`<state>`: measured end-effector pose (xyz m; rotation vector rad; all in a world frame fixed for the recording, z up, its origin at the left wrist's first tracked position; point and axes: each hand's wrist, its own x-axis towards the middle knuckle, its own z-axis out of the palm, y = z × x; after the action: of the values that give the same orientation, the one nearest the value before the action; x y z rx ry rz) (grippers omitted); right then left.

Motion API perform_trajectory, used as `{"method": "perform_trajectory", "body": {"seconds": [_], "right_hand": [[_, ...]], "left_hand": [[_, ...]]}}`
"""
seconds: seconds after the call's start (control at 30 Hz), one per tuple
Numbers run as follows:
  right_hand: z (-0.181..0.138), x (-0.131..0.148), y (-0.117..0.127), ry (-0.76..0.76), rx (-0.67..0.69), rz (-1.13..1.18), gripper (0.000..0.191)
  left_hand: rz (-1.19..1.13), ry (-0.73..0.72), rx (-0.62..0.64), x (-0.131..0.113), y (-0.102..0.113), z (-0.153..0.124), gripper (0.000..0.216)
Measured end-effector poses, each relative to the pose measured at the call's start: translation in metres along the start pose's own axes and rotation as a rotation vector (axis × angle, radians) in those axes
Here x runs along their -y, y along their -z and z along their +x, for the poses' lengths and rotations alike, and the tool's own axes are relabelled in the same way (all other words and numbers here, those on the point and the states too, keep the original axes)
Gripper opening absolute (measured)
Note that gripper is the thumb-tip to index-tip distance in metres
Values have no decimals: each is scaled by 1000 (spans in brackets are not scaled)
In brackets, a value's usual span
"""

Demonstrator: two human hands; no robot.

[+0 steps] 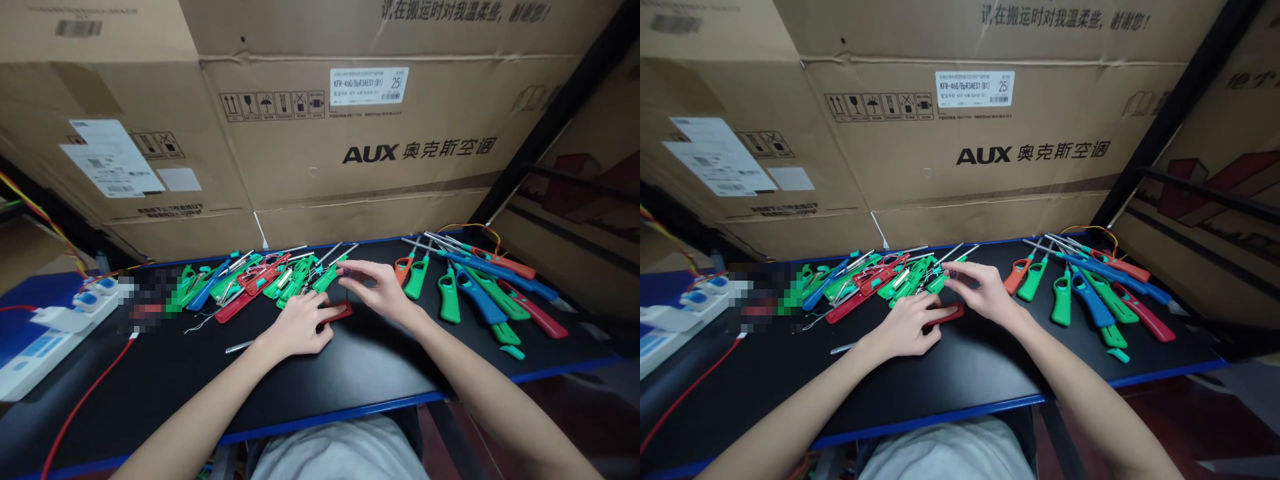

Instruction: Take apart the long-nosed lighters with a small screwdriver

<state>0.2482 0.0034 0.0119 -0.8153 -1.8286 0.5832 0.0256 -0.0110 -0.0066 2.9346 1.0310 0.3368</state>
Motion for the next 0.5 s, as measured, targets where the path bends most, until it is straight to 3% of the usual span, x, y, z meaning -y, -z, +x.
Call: {"method": "perform_trajectory", "body": {"seconds": [0.33,0.4,0.5], "right_hand": [[1,-2,2,-72,-127,73,30],[2,-5,7,-74,-44,-27,29],[2,-11,12,-99,279,-308,27]], "left_hand": [[-7,-3,-15,1,-3,0,55],[-18,1,-21,2,-4,0,55],[-71,55,-40,2,-6,0,56]]}}
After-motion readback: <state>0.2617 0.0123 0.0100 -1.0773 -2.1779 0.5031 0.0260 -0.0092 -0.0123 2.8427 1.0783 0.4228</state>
